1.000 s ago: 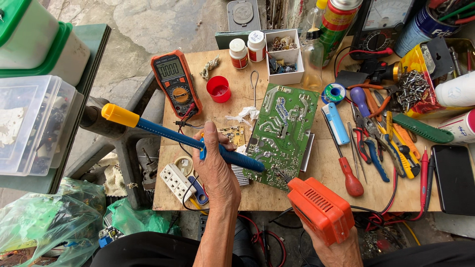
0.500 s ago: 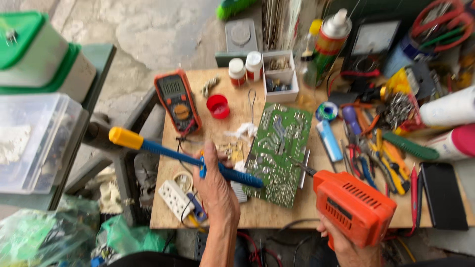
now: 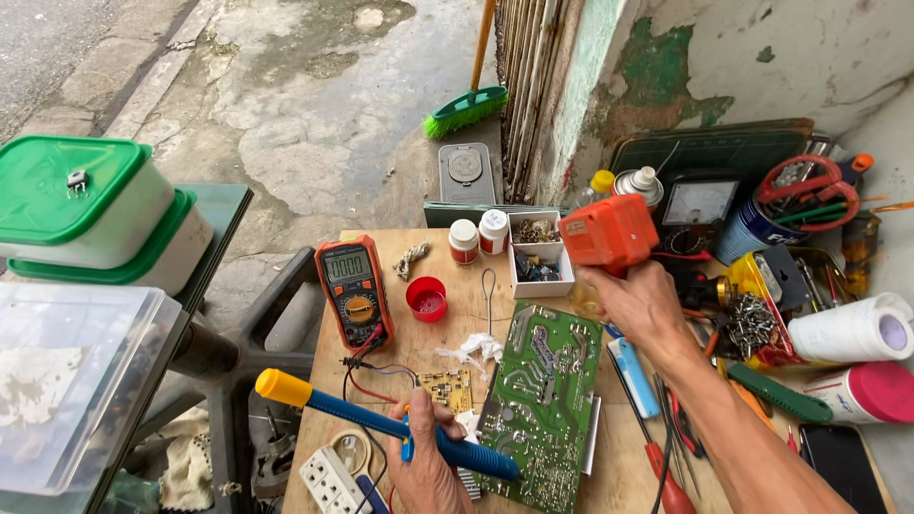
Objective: The person uses a heat gun and a blue desoldering pump to work on a green circuit board placed on a cluttered workbench. They repeatedly apply heat to specific areas and use the pump to remove components or solder. The person also flips the board over to inspect the other side.
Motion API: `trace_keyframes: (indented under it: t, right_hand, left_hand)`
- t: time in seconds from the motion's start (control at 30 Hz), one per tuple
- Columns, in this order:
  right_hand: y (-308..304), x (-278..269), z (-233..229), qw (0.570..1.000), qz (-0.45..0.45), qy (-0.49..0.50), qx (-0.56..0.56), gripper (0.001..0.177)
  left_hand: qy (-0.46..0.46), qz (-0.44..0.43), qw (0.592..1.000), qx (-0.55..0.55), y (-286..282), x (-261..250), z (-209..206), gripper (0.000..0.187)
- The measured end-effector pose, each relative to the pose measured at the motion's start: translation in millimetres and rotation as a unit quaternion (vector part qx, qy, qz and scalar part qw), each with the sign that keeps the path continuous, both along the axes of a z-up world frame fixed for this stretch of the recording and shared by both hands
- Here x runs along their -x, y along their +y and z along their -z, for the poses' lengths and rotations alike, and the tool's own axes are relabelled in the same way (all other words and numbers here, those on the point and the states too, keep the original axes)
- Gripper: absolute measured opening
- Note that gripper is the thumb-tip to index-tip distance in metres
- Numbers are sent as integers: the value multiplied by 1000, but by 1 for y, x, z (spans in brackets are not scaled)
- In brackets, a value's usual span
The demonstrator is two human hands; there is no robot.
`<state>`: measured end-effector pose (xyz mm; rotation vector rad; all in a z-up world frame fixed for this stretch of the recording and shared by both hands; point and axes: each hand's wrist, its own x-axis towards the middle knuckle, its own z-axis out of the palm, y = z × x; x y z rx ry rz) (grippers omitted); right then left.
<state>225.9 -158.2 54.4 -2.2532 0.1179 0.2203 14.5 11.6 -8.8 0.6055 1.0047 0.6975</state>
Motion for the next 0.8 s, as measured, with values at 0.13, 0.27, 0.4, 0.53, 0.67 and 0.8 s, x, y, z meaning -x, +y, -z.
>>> trace_keyframes:
  t: [0.13,0.27,0.4,0.53,0.67,0.8]
  right_hand:
    - [25,-39,15,1000,-19,-9,-2,28]
    - [44,-58,21,999,-26,0,41,37]
    - [56,-66,19,997,-19,38,67,39]
    - [57,-70,32,996,-10,50,69,36]
    - [54,-78,52,996,-23,16,86,37]
    - [53,-87,68,993,-29,-7,117,43]
  left_hand:
    - [-13,-10,999,-30,4,-9,30,29]
    - [14,-1,1000,-3,11,-12,41,32]
    - [24,13,1000,11,15,-13,51,33]
    - [36,11,999,22,17,-13,49,32]
    - [29,4,999,30,18,-13,57,30]
    - [36,7,999,36,18,-14,55,30]
